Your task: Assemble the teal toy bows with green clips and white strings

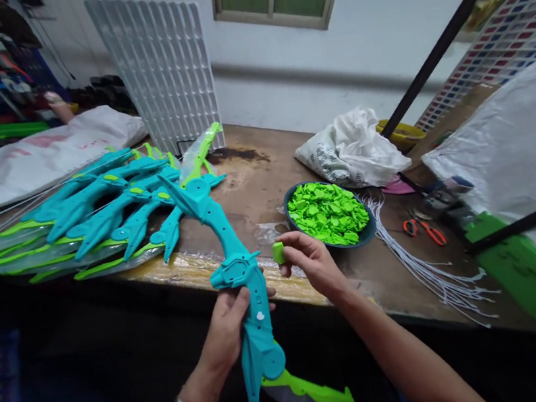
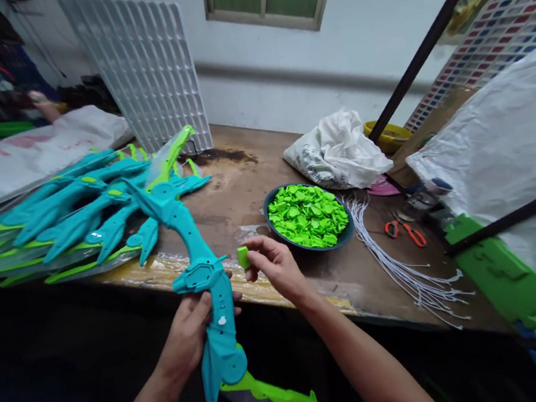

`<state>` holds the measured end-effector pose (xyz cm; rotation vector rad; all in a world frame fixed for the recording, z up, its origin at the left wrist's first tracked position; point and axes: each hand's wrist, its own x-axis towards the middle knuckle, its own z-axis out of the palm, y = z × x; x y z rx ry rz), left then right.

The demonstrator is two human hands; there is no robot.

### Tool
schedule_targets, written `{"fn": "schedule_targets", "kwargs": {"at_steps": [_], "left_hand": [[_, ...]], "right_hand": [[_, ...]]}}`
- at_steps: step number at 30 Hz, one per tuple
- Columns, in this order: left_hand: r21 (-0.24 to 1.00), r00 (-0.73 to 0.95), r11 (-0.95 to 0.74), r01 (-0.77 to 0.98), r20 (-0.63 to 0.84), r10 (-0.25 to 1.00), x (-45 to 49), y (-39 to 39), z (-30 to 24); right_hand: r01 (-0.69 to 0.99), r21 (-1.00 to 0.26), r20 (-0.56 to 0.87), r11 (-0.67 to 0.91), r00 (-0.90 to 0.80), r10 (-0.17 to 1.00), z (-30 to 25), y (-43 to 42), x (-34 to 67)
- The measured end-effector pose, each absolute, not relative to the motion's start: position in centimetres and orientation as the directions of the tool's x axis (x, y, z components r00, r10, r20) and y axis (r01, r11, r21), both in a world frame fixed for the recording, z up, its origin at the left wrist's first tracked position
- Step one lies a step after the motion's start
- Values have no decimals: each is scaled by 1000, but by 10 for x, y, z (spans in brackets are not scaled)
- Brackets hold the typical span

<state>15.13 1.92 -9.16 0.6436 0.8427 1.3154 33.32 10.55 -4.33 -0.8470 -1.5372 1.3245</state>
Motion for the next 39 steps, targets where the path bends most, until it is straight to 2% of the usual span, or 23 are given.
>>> {"fn": "schedule_targets", "kwargs": {"at_steps": [3,5,9,14,22,31,39], "left_hand": [[841,-5,170,-514,-201,980,157,19,-91],[853,-14,143,-502,-174,985,162,17,-92],[880,-56,56,-472,-93,994,169,13,-92],[897,-58,-8,-442,-19,998,172,11,-90],[892,-23,19,-453,-33,999,175,9,-92],[894,-43,27,-447,-52,998,175,7,-93],[887,-19,46,-460,-61,998,177,8,-93]], "right_hand": [[-57,-972,226,228,-497,838,-34,92,329],[17,-932,289,362,-566,772,-29,89,328],[207,-787,362,581,-608,706,-21,85,327],[223,-675,435,703,-650,623,-16,80,326],[239,-617,495,750,-623,606,-15,74,322],[319,-481,527,816,-639,560,-26,68,325],[329,-433,497,839,-689,527,-21,70,332]]}}
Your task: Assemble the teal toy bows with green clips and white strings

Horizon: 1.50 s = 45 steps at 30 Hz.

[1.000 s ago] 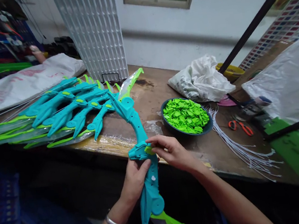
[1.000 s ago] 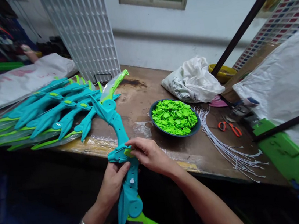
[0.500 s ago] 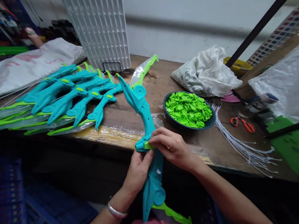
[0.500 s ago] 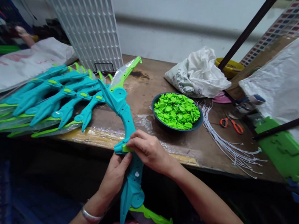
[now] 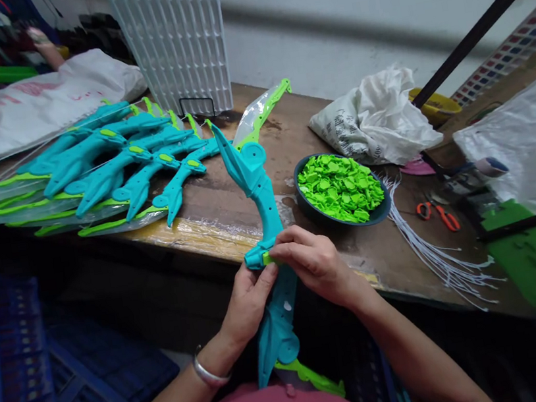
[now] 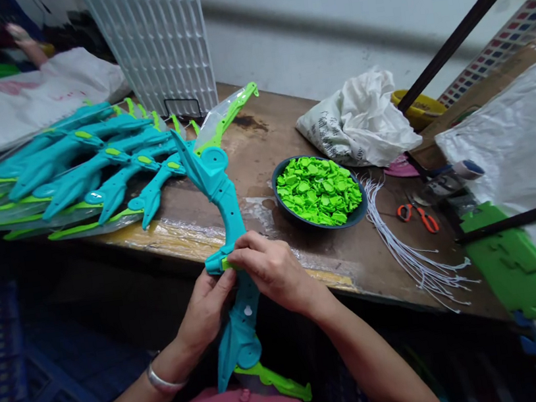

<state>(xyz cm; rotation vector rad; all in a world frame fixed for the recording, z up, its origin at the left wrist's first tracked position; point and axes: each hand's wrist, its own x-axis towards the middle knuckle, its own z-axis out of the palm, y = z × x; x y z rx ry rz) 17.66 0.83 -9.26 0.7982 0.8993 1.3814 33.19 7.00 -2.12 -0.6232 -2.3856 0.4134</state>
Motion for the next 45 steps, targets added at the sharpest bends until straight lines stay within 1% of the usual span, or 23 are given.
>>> {"fn": "schedule_targets", "kwargs": {"at_steps": [7,11,14,21,26,32,35,37,39,41,42,43,45], "left_hand": [[863,-42,27,-505,-56,998,178,9,-96],[872,-37,35,-489,-61,997,177,7,-98],[871,-16,35,-490,-50,999,177,6,-96],[884,17,33,-467,-28,999,177,7,-91],[897,47,16,-442,5,999,174,6,-88],[910,32,3,-414,12,999,176,6,-87],[917,19,22,-397,-16,1000,175,7,-90],[928,4,46,-371,-48,999,173,7,-92],[941,-18,64,-331,-74,997,170,7,-92],[951,-22,62,-304,-72,997,167,6,-91],[952,-15,54,-301,-62,998,166,5,-89],[952,-3,46,-302,-49,999,165,4,-88],[956,18,25,-292,-21,1000,163,2,-84]], "right_hand": [[340,-393,449,854,-740,501,-20,69,339],[311,-315,440,897,-790,428,-17,72,343],[277,-279,438,920,-816,378,-16,74,346],[306,-215,426,927,-825,371,-9,74,346],[267,-198,431,943,-840,328,-8,74,348],[313,-200,455,928,-810,371,-11,69,347],[368,-207,448,906,-788,423,-13,63,346],[419,-238,440,876,-758,482,-15,59,345],[463,-337,469,820,-672,573,-17,55,345],[468,-507,480,724,-544,688,-20,53,344],[443,-604,454,662,-491,743,-22,52,344],[399,-701,403,591,-462,790,-23,52,344],[276,-864,256,421,-479,840,-25,53,342]]}}
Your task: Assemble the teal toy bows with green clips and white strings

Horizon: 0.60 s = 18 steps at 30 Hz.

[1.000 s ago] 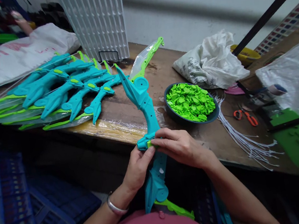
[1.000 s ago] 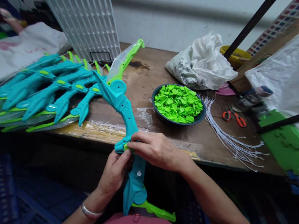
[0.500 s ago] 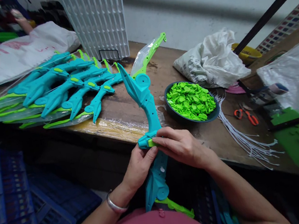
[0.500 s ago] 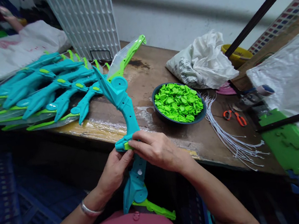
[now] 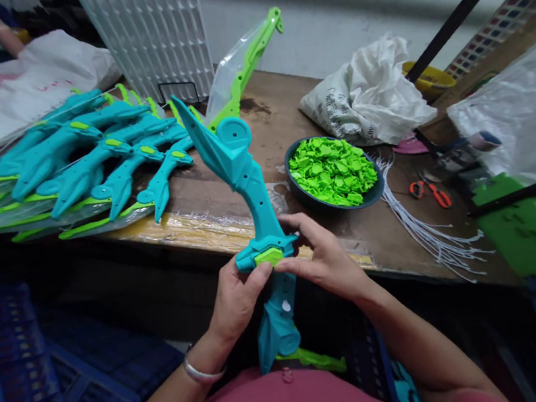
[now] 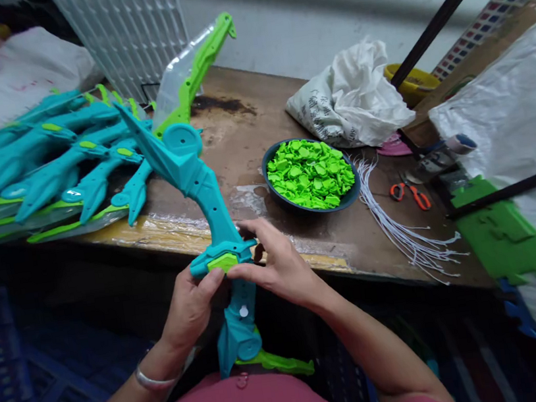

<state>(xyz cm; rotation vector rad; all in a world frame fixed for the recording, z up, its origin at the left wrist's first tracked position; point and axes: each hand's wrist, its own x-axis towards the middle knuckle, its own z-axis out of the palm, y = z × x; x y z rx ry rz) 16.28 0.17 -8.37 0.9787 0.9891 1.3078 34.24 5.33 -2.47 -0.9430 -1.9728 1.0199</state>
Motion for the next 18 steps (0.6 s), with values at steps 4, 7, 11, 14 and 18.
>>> {"fn": "schedule_targets", "kwargs": {"at_steps": [4,7,11,14,18], "left_hand": [[981,36,-25,-195,32,999,160,-2,-74],[987,28,-63,-149,68,997,158,-6,-68],[990,12,-85,-112,86,996,159,-12,-67],[993,-26,-96,-71,94,995,162,-14,-69],[993,-96,-111,-37,107,990,164,-8,-75]], "right_hand": [[126,-979,70,159,-526,848,-24,53,340],[195,-948,124,250,-498,858,-19,49,339],[220,-924,164,313,-512,843,-16,42,339],[226,-917,185,330,-491,851,-17,40,336],[247,-887,240,391,-477,845,-24,45,331]]}}
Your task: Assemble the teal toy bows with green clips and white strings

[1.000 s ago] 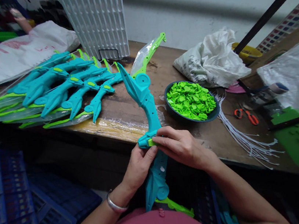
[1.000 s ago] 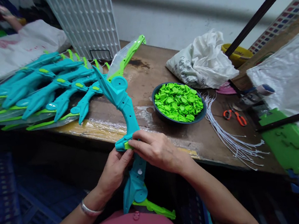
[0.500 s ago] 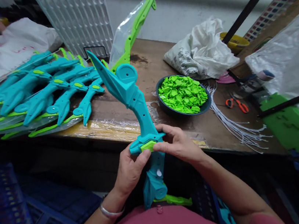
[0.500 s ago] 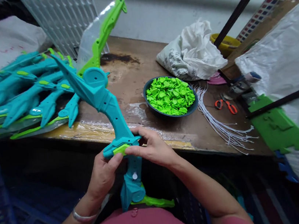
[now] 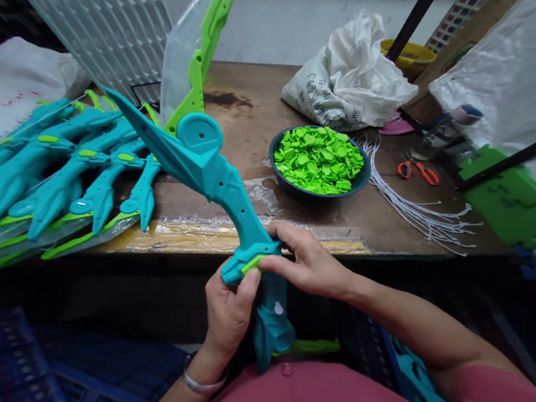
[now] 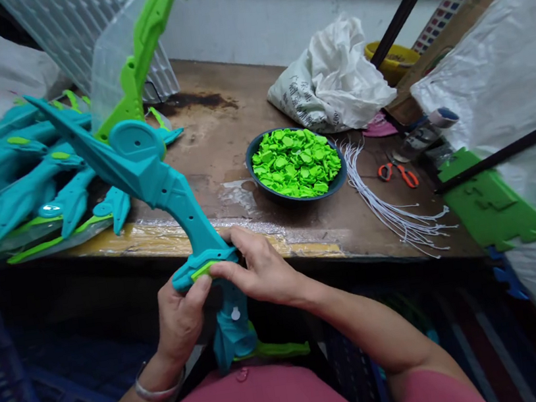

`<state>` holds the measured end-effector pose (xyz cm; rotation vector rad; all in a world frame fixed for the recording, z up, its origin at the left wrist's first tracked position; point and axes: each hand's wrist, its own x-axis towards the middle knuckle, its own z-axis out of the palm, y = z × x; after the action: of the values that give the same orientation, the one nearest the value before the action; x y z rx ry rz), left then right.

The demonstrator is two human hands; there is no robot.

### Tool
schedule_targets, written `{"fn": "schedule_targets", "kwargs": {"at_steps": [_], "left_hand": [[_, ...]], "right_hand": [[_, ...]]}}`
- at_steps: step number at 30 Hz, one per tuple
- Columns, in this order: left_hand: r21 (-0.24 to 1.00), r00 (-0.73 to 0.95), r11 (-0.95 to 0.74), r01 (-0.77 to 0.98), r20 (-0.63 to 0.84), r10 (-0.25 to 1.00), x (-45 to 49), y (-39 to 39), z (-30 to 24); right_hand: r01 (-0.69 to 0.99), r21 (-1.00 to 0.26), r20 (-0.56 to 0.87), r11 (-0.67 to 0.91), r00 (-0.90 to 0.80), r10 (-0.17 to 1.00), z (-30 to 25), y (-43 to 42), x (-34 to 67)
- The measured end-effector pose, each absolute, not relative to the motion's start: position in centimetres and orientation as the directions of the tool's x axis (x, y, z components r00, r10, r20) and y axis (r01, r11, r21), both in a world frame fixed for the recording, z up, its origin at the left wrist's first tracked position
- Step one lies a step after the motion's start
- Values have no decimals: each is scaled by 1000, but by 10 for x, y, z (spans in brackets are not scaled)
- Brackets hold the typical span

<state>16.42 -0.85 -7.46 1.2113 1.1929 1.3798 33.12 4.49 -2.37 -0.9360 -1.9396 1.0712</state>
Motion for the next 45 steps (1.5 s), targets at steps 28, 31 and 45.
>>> {"fn": "schedule_targets", "kwargs": {"at_steps": [28,31,45], "left_hand": [[291,372,361,-886,-20,928,121,59,-123],[281,280,274,-920,-20,960,125,66,-117],[412,34,162,-897,-301,953,148,34,-106]], "right_hand": [[933,-345,230,105,-24,973,-69,247,421],[959,-266,218,102,-44,975,-76,254,423],[825,-409,490,391,-162,856,-26,194,392]]}}
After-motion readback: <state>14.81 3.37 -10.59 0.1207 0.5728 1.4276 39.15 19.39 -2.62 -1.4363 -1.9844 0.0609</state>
